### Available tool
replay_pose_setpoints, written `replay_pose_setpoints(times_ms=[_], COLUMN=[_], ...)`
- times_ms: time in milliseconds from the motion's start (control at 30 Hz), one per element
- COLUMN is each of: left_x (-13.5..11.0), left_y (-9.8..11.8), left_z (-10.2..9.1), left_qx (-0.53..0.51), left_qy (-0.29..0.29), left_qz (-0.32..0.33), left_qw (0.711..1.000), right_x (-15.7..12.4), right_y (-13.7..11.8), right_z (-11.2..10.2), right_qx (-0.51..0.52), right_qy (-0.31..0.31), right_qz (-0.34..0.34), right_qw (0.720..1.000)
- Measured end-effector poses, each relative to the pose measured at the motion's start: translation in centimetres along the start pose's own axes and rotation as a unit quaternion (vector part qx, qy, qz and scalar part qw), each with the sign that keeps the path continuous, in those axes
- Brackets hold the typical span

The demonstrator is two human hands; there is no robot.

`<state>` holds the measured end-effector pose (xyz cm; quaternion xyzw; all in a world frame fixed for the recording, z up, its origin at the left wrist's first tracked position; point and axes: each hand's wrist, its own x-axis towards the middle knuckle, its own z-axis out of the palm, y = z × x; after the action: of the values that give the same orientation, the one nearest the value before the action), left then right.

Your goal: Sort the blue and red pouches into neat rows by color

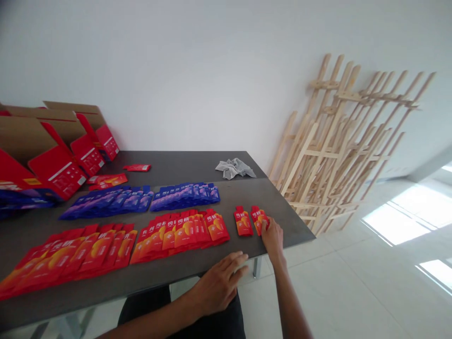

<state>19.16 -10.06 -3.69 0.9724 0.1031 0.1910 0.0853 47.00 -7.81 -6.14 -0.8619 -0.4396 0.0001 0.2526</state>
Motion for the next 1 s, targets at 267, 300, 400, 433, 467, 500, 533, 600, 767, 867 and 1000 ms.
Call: replay_pose_setpoints(times_ms=[267,300,400,433,467,500,533,600,767,867,1000], left_x=[5.6,5.7,5.8,5.8,5.7,5.7,5.7,5.7,5.8,5.9,4.5], left_y=[-2.7,-2.8,-2.8,-2.8,-2.8,-2.8,-2.8,-2.7,-2.7,-2.5,-1.8], left_z=[5.5,5.8,6.2,6.1,6.0,5.9,5.8,5.4,5.0,5.0,2.9], left_qx=[0.024,0.022,0.023,0.023,0.023,0.021,0.02,0.018,0.011,0.011,0.015], left_qy=[0.039,0.039,0.024,0.019,0.017,0.017,0.018,0.02,0.008,0.006,0.004], left_qz=[-0.096,-0.101,-0.109,-0.108,-0.107,-0.106,-0.105,-0.107,-0.114,-0.109,-0.046], left_qw=[0.994,0.994,0.993,0.994,0.994,0.994,0.994,0.994,0.993,0.994,0.999], right_x=[-1.2,-1.2,-1.1,-1.1,-1.1,-1.1,-1.1,-1.2,-1.3,-1.3,-1.3], right_y=[-2.9,-3.1,-3.6,-3.7,-3.8,-3.9,-3.9,-3.8,-3.5,-3.4,-3.1], right_z=[0.6,0.6,0.6,0.6,0.6,0.7,0.7,0.7,0.7,0.8,1.1], right_qx=[-0.068,-0.063,-0.056,-0.056,-0.057,-0.058,-0.058,-0.053,-0.042,-0.034,-0.011], right_qy=[0.019,0.017,0.008,0.005,0.003,0.001,-0.001,-0.003,0.004,0.006,0.026], right_qz=[0.037,0.038,0.027,0.023,0.019,0.016,0.012,0.005,0.004,0.005,-0.003], right_qw=[0.997,0.997,0.998,0.998,0.998,0.998,0.998,0.999,0.999,0.999,1.0])
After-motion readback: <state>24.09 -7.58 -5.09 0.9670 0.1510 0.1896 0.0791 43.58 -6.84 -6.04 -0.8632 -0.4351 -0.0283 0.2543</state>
